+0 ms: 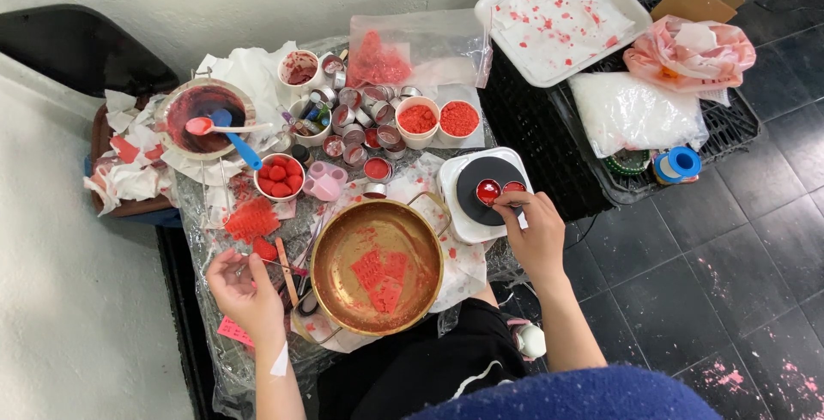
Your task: Cleaning and preparing small metal containers for candle making by removing excess wax and organizing them on the workspace.
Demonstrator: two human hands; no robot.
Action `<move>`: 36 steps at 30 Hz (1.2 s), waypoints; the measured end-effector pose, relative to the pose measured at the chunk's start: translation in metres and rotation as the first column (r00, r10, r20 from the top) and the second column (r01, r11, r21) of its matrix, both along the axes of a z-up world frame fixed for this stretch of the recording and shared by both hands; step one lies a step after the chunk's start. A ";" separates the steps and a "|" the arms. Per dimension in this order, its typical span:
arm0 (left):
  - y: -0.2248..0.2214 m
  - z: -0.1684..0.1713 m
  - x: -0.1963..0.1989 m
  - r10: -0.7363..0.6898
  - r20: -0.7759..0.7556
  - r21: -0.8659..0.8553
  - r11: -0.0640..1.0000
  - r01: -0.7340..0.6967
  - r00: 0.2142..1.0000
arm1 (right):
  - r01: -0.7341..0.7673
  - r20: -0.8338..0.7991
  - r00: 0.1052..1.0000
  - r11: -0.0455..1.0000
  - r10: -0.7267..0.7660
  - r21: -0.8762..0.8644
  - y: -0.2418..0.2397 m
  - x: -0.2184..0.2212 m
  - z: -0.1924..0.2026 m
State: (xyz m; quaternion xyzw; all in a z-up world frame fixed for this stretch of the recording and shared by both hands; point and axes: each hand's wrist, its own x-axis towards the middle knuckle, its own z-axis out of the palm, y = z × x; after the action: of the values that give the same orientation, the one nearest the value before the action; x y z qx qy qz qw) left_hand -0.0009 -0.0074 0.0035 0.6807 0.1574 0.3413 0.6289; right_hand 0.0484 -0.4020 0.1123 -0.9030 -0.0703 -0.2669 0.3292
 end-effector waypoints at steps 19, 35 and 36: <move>-0.003 0.011 0.000 -0.005 -0.121 0.089 0.996 0.016 0.993 | 0.009 0.031 0.999 0.998 -0.007 -0.058 0.004 -0.003 0.006; -0.027 0.044 -0.007 -0.331 -0.382 0.117 0.909 0.400 0.863 | -0.348 -0.030 0.936 0.934 0.351 0.078 0.079 -0.033 -0.003; -0.031 0.048 -0.008 -0.336 -0.421 0.119 0.900 0.418 0.843 | -0.395 -0.010 0.917 0.912 0.399 0.108 0.087 -0.035 -0.005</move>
State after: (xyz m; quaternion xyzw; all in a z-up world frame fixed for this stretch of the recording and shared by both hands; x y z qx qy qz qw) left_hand -0.0084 -0.0381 0.0510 0.8138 0.1055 0.0823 0.5655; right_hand 0.0134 -0.3150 0.1075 -0.8558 -0.2331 -0.1834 0.4239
